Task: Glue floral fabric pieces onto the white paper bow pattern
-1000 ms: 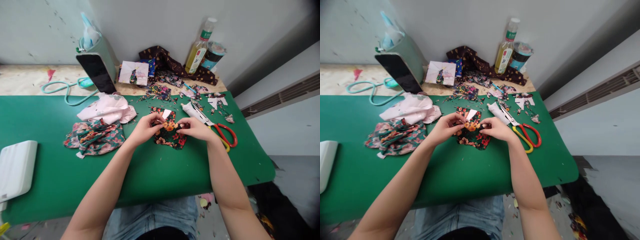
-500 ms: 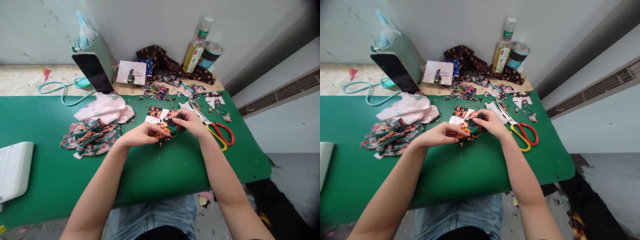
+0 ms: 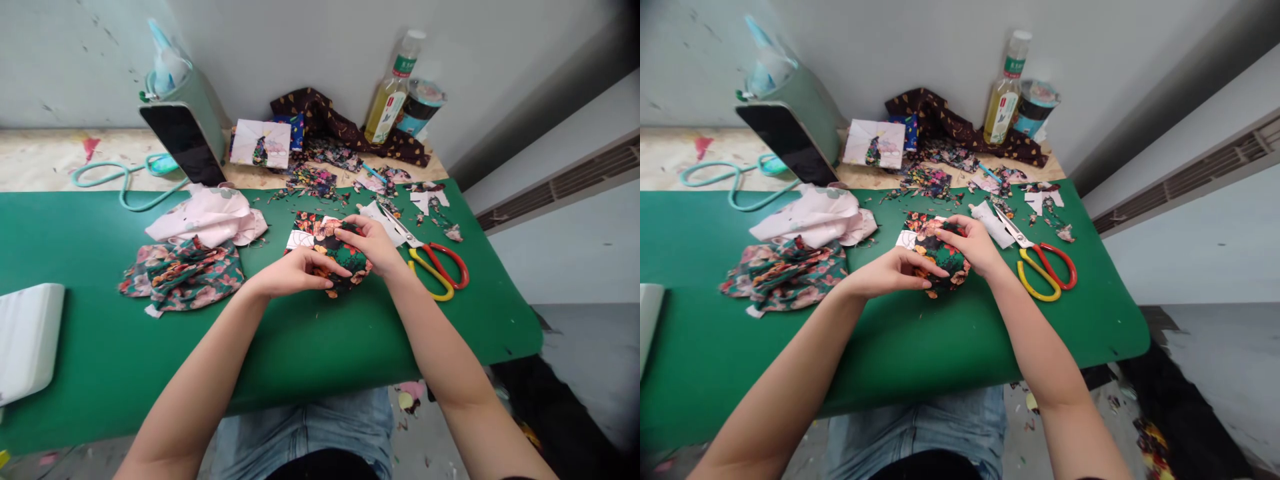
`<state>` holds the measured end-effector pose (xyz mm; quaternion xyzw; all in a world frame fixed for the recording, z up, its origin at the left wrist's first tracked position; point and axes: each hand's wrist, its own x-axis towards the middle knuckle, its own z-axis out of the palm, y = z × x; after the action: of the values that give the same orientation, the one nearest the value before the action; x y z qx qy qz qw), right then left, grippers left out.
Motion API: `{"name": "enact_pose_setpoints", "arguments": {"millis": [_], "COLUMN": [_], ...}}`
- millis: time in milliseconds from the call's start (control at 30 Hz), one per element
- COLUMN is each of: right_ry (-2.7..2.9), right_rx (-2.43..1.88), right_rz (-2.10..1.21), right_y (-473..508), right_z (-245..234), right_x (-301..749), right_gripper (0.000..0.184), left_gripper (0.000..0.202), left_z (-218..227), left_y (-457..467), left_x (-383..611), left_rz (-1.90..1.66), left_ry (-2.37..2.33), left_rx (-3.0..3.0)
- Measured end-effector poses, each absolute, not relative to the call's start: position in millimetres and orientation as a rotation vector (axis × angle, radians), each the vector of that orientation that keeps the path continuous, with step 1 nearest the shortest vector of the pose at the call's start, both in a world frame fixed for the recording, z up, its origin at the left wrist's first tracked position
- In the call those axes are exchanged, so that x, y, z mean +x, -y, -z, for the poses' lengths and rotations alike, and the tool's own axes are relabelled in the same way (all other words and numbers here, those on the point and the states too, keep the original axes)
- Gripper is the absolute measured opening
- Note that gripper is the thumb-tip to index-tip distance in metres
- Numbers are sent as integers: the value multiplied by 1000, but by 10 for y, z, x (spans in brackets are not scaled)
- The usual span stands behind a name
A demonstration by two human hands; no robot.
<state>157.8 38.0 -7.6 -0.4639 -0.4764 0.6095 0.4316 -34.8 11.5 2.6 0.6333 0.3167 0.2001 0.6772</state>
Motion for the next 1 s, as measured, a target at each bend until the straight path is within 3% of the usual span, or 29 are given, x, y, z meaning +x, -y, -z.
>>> {"name": "enact_pose_setpoints", "arguments": {"millis": [700,833,1000], "right_ry": [1067,1155,1314], "right_rx": [-1199,-1207,-1212], "right_rz": [-1399,-1343,-1182], "right_y": [-438,-456,-467], "right_z": [96,152,188], "right_x": [1663,1649,1638], "right_gripper": [58,50,27], "left_gripper": [35,33,38], "left_z": [-50,-67,-79], "left_y": [-69,-47,-35], "left_x": [-284,-295,-293], "left_rz": [-802,-718,-699], "left_ry": [-920,-904,-928], "left_rx": [1278,1311,1272]}}
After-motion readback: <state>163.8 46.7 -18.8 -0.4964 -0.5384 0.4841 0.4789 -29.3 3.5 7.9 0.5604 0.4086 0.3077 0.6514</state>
